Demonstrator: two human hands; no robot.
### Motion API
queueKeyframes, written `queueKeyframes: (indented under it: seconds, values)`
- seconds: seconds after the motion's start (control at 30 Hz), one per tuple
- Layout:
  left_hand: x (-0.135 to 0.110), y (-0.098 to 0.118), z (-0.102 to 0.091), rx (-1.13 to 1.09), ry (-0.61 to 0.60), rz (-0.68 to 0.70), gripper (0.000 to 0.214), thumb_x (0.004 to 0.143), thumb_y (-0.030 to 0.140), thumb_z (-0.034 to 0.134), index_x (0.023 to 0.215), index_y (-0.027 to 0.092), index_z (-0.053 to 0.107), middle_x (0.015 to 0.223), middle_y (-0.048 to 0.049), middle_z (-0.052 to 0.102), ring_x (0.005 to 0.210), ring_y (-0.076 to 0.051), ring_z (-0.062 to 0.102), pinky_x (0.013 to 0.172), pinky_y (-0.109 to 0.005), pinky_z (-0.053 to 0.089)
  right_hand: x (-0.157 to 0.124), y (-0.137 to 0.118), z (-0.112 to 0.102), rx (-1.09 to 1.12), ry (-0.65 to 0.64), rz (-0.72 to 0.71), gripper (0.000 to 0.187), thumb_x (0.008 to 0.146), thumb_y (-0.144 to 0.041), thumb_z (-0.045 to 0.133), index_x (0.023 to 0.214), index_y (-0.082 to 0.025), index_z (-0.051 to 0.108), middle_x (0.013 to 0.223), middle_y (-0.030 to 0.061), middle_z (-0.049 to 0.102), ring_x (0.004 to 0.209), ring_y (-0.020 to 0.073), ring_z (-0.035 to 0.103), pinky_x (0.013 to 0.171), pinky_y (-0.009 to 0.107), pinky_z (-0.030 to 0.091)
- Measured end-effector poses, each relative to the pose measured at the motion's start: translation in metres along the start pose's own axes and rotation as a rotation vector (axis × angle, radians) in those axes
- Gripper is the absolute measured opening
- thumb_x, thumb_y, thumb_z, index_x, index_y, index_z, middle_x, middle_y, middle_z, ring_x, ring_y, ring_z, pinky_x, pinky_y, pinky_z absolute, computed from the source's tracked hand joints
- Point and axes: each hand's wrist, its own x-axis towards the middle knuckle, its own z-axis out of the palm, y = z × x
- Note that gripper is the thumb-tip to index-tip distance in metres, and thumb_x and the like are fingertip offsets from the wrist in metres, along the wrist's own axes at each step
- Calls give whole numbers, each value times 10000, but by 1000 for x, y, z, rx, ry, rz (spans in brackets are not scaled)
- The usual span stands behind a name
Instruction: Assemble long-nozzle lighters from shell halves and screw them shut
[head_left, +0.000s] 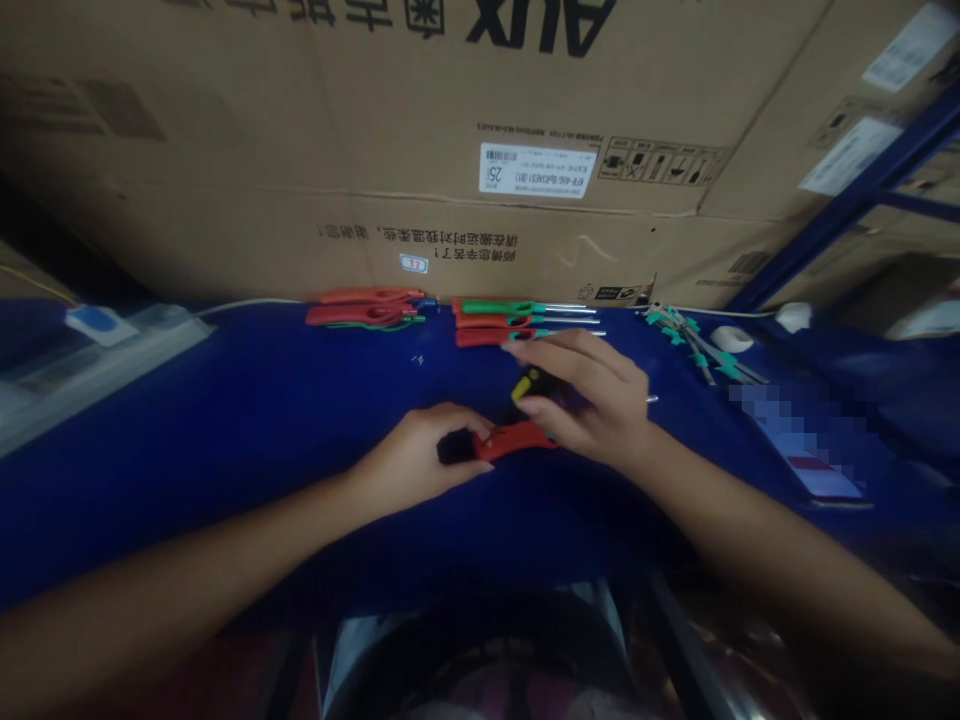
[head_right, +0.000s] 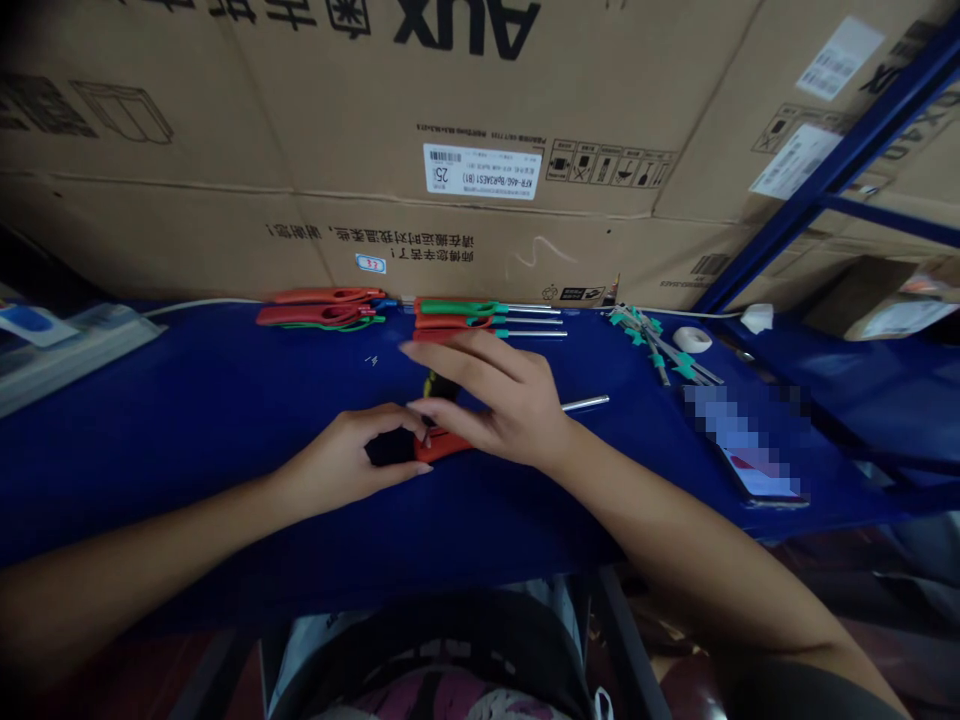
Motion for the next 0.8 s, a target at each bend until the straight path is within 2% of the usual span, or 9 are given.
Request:
queueKeyframes:
  seconds: [0.07, 0.13, 0.27, 0.33, 0.43, 0.5, 0.6, 0.73, 0.8]
  values:
    - [1, 0, 0, -4, -15, -18, 193, 793, 210, 808, 951, 201, 698, 1040, -33, 755, 978, -207, 720, 943, -351, 555, 1, 0, 1, 142, -136, 122, 415, 1019, -223, 486, 1430, -192, 537, 1263, 107, 698, 999, 189, 707, 809, 319, 606]
    - [1, 0, 0, -6, -17, -24, 187, 792, 210, 807, 944, 205, 698, 1036, -31, 757, 982, -212, 721, 942, -355, 557, 1, 1, 2, 220, -143, 201, 381, 1025, -245, 485, 1394, -193, 564, 1224, 100, 715, 902, 174, 715, 737, 308, 611]
    - [1, 0, 1, -11, 2, -12, 204, 791, 201, 806, 961, 210, 692, 1023, -19, 758, 962, -198, 721, 927, -334, 558, 2, 2, 1, 8, 29, 56, 304, 908, -339, 721, 1181, -209, 690, 1040, 78, 771, 730, 165, 685, 693, 298, 600]
    - [1, 1, 1, -11, -3, -18, 199, 789, 199, 809, 952, 206, 695, 1030, -23, 755, 977, -200, 718, 937, -334, 553, 3, 2, -1, -3, -45, 35, 314, 968, -287, 624, 1271, -205, 647, 1119, 92, 755, 847, 176, 705, 766, 302, 601]
    - [1, 1, 0, -9, -17, -21, 181, 794, 205, 808, 936, 202, 696, 1027, -23, 751, 981, -201, 717, 936, -333, 549, 6, -1, -4, 212, -210, 162, 390, 1028, -209, 457, 1408, -179, 541, 1259, 113, 696, 1009, 177, 699, 779, 295, 604]
    - [0, 0, 0, -2, -10, -7, 185, 798, 204, 805, 944, 204, 693, 1023, -17, 751, 959, -192, 719, 922, -325, 551, 7, -2, -4, 284, -199, 196, 355, 1010, -258, 542, 1354, -179, 586, 1206, 103, 713, 927, 165, 709, 695, 264, 601]
    - [0, -3, 0, 11, 14, 10, 226, 783, 204, 819, 968, 208, 691, 1029, -15, 752, 944, -189, 718, 908, -318, 555, 5, -5, -2, 127, -96, 117, 385, 907, -331, 726, 1264, -204, 659, 1103, 83, 748, 800, 162, 697, 699, 274, 601]
    - [0, -1, 1, 5, 1, -8, 203, 788, 210, 814, 950, 207, 692, 1024, -21, 752, 955, -198, 719, 912, -328, 558, 3, -7, -1, 218, -210, 246, 470, 1025, -264, 509, 1490, -204, 474, 1229, 100, 712, 822, 146, 714, 692, 259, 604]
    - [0, 0, 1, -5, -5, -8, 191, 790, 202, 810, 939, 205, 690, 1012, -19, 753, 944, -194, 721, 906, -324, 560, 3, -6, 0, 270, -203, 281, 452, 1017, -264, 530, 1462, -191, 502, 1205, 93, 722, 770, 132, 713, 647, 243, 598]
